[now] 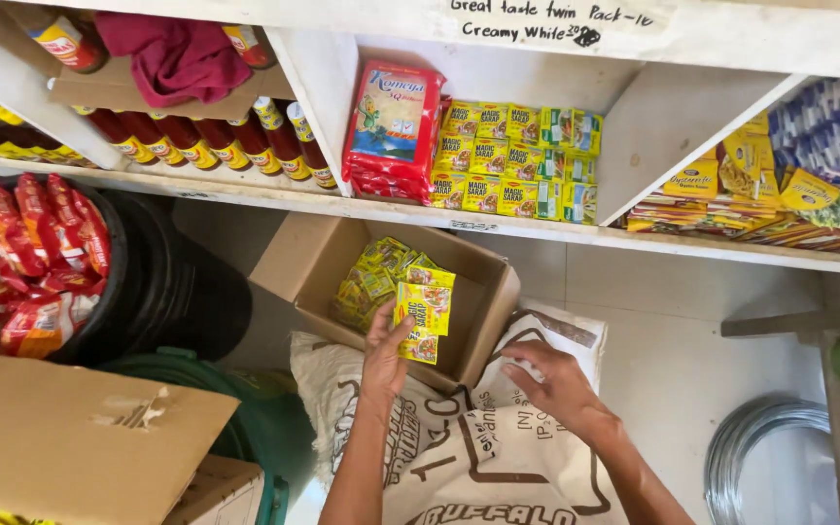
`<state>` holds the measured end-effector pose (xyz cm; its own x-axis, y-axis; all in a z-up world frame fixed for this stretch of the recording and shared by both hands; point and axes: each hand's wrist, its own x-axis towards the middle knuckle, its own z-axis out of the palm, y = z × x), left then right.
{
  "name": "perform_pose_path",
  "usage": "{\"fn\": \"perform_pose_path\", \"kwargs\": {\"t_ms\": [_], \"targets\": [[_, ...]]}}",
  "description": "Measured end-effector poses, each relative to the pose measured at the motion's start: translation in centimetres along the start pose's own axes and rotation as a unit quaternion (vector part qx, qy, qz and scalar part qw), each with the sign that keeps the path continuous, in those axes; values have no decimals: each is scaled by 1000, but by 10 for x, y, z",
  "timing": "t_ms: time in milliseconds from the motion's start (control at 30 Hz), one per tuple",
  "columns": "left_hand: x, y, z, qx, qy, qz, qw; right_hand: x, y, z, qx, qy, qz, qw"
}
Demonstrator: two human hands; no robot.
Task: Stocking seasoning packets from a box onto a grocery store shelf.
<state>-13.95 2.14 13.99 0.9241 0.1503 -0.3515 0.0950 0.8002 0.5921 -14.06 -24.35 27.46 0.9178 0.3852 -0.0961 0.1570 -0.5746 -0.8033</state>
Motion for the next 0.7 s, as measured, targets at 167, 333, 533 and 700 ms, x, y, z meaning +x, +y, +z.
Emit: {"fn": "perform_pose_path", "kwargs": {"t_ms": [167,333,533,700], "targets": [[-17,15,21,39,-35,43,998,-34,-8,-24,-32,12,-24,999],[-33,35,42,66,-36,49,996,-48,-19,-41,-54,-21,-26,998],[-39,45,51,84,-46,88,991,-35,-26,-43,-115,-136,-112,978],[-54,65,67,154,-84,118,977,-13,-7,-20,-105,-101,-291,946]]}}
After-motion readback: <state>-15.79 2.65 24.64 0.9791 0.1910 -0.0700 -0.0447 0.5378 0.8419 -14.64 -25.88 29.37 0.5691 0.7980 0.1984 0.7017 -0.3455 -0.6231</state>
